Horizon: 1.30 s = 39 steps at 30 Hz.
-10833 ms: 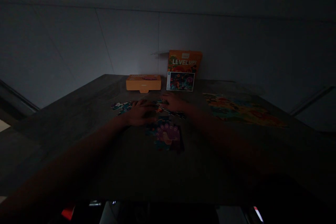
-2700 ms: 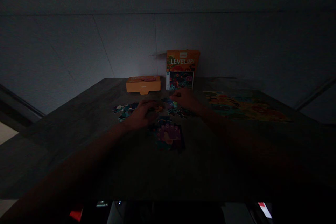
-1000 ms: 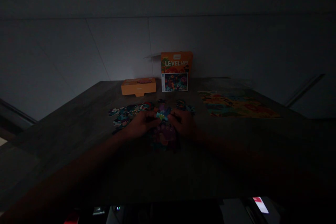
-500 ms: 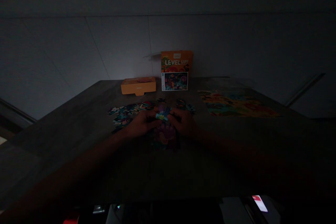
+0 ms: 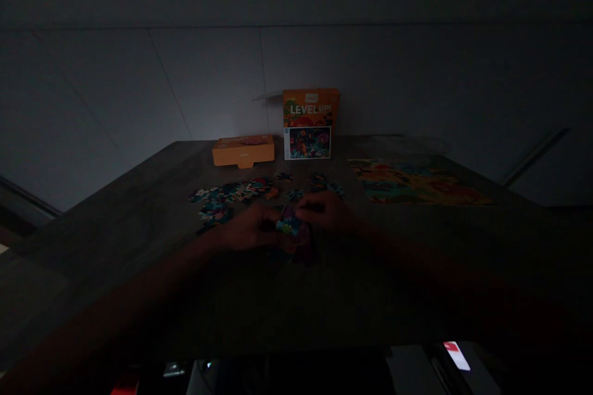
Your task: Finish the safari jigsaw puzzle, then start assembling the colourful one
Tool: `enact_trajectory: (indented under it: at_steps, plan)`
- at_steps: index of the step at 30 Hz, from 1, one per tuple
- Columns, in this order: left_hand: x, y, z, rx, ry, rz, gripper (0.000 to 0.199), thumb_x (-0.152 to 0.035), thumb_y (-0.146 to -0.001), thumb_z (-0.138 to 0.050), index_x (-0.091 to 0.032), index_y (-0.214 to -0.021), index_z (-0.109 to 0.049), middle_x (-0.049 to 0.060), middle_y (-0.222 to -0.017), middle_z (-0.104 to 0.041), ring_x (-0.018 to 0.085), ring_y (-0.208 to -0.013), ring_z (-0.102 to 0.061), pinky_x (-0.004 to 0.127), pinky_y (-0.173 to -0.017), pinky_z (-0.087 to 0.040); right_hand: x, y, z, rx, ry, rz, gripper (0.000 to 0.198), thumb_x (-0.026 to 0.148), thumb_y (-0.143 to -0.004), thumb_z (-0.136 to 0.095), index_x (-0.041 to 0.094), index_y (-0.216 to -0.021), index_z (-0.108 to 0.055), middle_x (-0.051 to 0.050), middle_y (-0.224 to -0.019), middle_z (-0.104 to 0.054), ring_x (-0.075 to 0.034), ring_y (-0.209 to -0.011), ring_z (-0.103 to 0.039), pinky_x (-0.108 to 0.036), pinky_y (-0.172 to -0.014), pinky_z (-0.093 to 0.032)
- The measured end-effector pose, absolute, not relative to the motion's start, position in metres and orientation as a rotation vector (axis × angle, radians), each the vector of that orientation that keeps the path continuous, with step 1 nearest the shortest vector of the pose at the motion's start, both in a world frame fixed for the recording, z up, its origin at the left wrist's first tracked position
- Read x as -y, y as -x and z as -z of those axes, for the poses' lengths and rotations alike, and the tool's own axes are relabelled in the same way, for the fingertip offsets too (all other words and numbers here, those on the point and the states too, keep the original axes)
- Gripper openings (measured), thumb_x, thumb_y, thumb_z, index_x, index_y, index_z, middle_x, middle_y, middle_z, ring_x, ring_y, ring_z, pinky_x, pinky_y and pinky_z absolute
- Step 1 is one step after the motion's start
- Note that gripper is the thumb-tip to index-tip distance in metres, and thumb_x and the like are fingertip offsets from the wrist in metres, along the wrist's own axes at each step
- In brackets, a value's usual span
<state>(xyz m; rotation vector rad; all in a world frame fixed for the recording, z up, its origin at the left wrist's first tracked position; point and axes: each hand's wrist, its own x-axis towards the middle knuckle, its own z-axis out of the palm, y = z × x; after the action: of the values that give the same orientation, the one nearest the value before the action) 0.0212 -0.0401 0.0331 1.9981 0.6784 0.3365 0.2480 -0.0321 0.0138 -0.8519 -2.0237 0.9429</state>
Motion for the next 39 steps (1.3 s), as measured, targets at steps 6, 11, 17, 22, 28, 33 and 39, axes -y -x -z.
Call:
enact_trajectory:
  at_steps: [6,11,17,22,28,33,39]
  plan:
    - [0.038,-0.019,-0.033,-0.536,-2.232,-0.276,0.02,-0.031,-0.085,-0.067,-0.014,-0.092,-0.072,0.006,-0.085,-0.071,0.016,-0.078,-0.063,0.024,-0.068,-0.048,0.027,-0.265,-0.032,2.442,0.855,-1.205,0.038,0.046,-0.083,-0.058,0.012,-0.068,-0.064,0.001,-0.056,-0.058,-0.009,-0.052,-0.05,-0.021,-0.052,-0.035]
    - [0.037,-0.023,-0.031,-0.396,-2.373,-0.449,0.015,-0.026,-0.084,-0.068,-0.017,-0.095,-0.073,0.011,-0.112,-0.066,0.021,-0.106,-0.06,0.032,-0.092,-0.047,0.032,-0.271,-0.038,2.785,1.003,-1.387,0.031,0.038,-0.082,-0.063,0.012,-0.066,-0.064,0.003,-0.053,-0.056,-0.006,-0.045,-0.047,-0.019,-0.047,-0.033]
    - [0.038,-0.029,-0.025,-0.226,-2.431,-0.345,0.025,-0.018,-0.082,-0.07,-0.023,-0.106,-0.075,0.01,-0.142,-0.05,0.026,-0.13,-0.047,0.04,-0.111,-0.035,0.037,-0.264,-0.032,2.796,1.179,-1.457,0.029,0.039,-0.082,-0.064,0.013,-0.071,-0.066,0.003,-0.056,-0.059,-0.007,-0.047,-0.052,-0.018,-0.047,-0.038]
    - [0.037,-0.031,-0.022,-0.214,-2.415,-0.326,0.023,-0.018,-0.082,-0.07,-0.027,-0.102,-0.076,0.008,-0.138,-0.054,0.026,-0.128,-0.049,0.04,-0.109,-0.037,0.035,-0.265,-0.028,2.77,1.231,-1.466,0.035,0.047,-0.08,-0.065,0.013,-0.07,-0.065,0.002,-0.055,-0.06,-0.008,-0.045,-0.053,-0.018,-0.045,-0.037]
    - [0.034,-0.031,-0.017,-0.212,-2.406,-0.35,0.018,-0.019,-0.082,-0.07,-0.027,-0.097,-0.078,0.007,-0.14,-0.053,0.025,-0.125,-0.051,0.038,-0.107,-0.039,0.034,-0.267,-0.031,2.841,1.272,-1.488,0.039,0.051,-0.072,-0.071,0.014,-0.065,-0.063,0.001,-0.055,-0.061,-0.009,-0.045,-0.055,-0.019,-0.044,-0.038]
    - [0.035,-0.031,-0.017,-0.205,-2.398,-0.328,0.018,-0.02,-0.084,-0.068,-0.027,-0.098,-0.078,0.007,-0.138,-0.054,0.024,-0.126,-0.05,0.038,-0.109,-0.037,0.036,-0.265,-0.034,2.854,1.277,-1.483,0.04,0.052,-0.067,-0.075,0.014,-0.064,-0.064,0.001,-0.056,-0.063,-0.01,-0.047,-0.056,-0.019,-0.045,-0.038]
    - [0.035,-0.03,-0.015,-0.239,-2.376,-0.33,0.019,-0.021,-0.082,-0.07,-0.029,-0.098,-0.077,0.006,-0.139,-0.053,0.024,-0.126,-0.051,0.037,-0.108,-0.038,0.035,-0.266,-0.031,2.825,1.333,-1.478,0.044,0.056,-0.064,-0.077,0.014,-0.069,-0.067,0.001,-0.057,-0.063,-0.009,-0.048,-0.057,-0.019,-0.045,-0.039]
